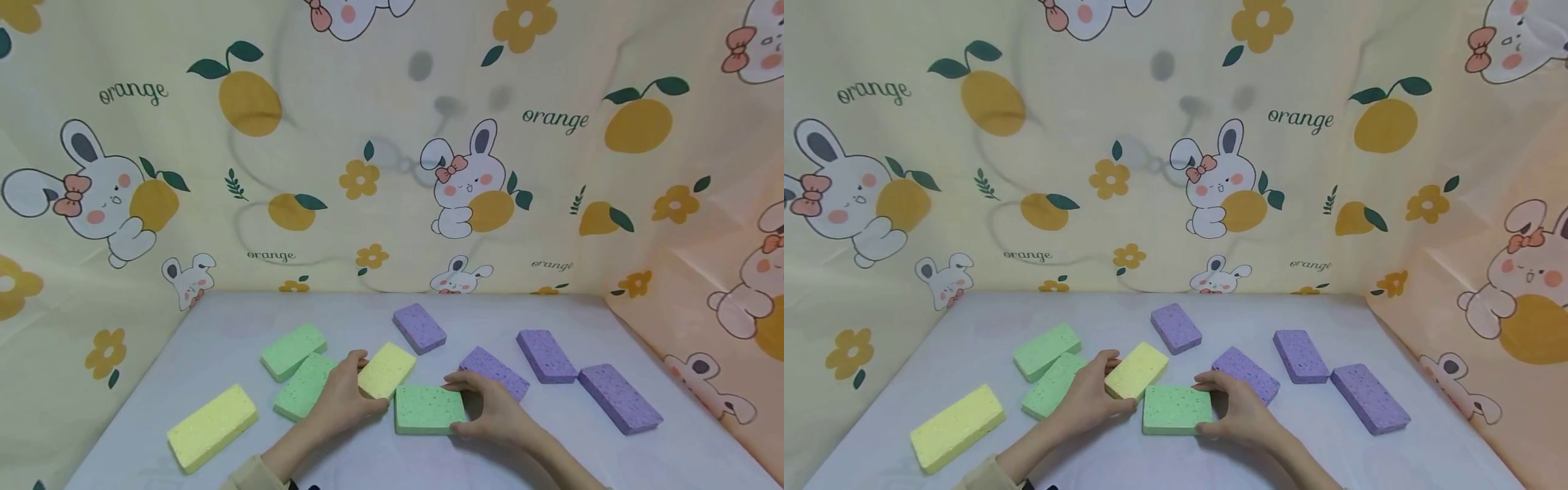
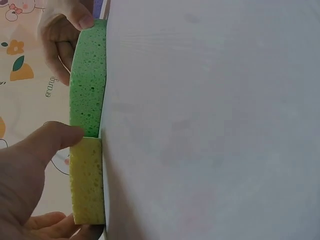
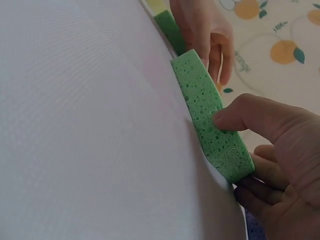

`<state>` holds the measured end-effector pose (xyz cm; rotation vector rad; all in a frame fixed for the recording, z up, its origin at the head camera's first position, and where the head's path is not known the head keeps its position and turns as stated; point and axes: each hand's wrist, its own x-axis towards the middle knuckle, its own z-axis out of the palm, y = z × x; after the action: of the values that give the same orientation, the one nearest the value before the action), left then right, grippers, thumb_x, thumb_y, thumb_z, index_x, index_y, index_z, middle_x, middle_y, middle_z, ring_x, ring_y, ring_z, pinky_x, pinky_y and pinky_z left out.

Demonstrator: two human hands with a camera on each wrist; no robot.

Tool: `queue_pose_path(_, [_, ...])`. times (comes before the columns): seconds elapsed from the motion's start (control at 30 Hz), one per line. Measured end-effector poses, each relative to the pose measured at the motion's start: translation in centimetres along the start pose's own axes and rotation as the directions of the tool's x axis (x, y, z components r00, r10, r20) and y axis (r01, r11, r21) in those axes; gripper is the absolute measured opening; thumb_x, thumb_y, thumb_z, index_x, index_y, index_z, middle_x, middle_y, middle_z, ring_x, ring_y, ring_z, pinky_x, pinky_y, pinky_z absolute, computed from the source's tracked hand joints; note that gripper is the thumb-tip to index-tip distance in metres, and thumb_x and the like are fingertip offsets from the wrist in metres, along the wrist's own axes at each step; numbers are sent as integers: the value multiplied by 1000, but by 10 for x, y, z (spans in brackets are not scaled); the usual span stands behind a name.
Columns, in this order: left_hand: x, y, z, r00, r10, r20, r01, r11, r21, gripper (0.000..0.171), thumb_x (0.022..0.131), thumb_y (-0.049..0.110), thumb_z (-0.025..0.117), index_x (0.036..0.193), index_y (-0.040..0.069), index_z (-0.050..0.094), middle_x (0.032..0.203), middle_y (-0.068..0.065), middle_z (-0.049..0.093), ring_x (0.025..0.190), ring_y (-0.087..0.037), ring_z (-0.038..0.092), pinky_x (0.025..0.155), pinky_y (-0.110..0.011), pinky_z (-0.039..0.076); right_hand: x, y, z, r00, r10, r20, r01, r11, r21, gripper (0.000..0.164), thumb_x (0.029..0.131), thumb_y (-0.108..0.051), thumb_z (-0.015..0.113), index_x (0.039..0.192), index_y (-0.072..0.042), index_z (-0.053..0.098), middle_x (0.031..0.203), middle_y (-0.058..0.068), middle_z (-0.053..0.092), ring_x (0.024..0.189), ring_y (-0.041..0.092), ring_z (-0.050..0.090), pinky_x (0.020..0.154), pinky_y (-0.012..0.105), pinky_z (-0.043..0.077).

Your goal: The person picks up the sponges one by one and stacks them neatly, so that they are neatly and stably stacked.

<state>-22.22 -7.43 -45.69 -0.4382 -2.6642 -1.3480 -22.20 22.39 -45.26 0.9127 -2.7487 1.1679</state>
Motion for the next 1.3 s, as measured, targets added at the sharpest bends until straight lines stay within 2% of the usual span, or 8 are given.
queue_pose_path(0.17, [0,0,-1,1000,-7,7,7,1000,-11,92,66,24,91,136,-10,40,122,-20,60,112,-34,56,95,-50,49,0,-1,1,1000,18,4,-18,1000,-1,69,66,-21,90,127,-11,60,116,-11,67,111,14,60,104,49,41])
queue_pose_path(0.4, [-1,0,1,1000,4,-24,-4,1000,-4,85,67,18,89,134,-9,43,120,-22,59,110,-35,57,93,-50,50,1,1,1,1000,24,7,-24,1000,-2,67,67,-23,89,127,-12,60,116,-12,66,112,13,59,103,48,42])
queue_pose_path(0.6, [-2,2,-1,998,0,-57,0,1000,5,82,68,19,87,134,-7,45,117,-18,59,106,-31,57,91,-48,51,-1,1,1,999,35,0,-35,999,-8,66,67,-24,90,126,-14,62,116,-12,66,112,14,58,103,50,41])
queue_pose_path(0.8, [-3,1,-16,994,65,-85,-69,996,-48,79,71,18,86,135,-2,45,121,-13,62,111,-26,58,93,-45,51,0,0,1,999,33,2,-33,999,-12,65,67,-25,89,126,-14,62,118,-12,65,113,15,57,103,49,42])
queue_pose_path(0.97, [-3,2,-28,990,132,-50,-137,983,-125,78,74,18,86,139,6,44,127,-5,61,118,-20,55,96,-40,50,-1,0,1,999,35,2,-35,999,-8,66,68,-23,89,127,-12,61,118,-12,65,112,14,57,102,45,43])
queue_pose_path(1.03, [-2,4,-31,989,142,-30,-145,978,-150,78,75,19,85,140,9,44,128,-3,60,119,-18,54,97,-38,49,-1,-1,1,1000,29,-1,-29,1000,-6,67,68,-23,89,128,-12,61,118,-11,65,111,13,58,102,43,43])
queue_pose_path(1.17, [0,8,-35,984,176,2,-172,965,-196,80,74,16,85,141,11,43,128,-3,59,120,-18,53,99,-35,47,-2,0,1,1000,-19,-22,19,1000,-7,72,67,-22,90,130,-7,58,118,-6,66,107,14,60,99,40,47])
queue_pose_path(1.3, [5,7,-35,973,227,40,-208,941,-266,82,75,9,84,143,9,39,128,-5,57,122,-19,52,102,-33,45,0,1,2,998,-41,-42,41,999,-13,78,66,-23,91,131,-3,54,114,-2,66,100,15,62,92,37,52])
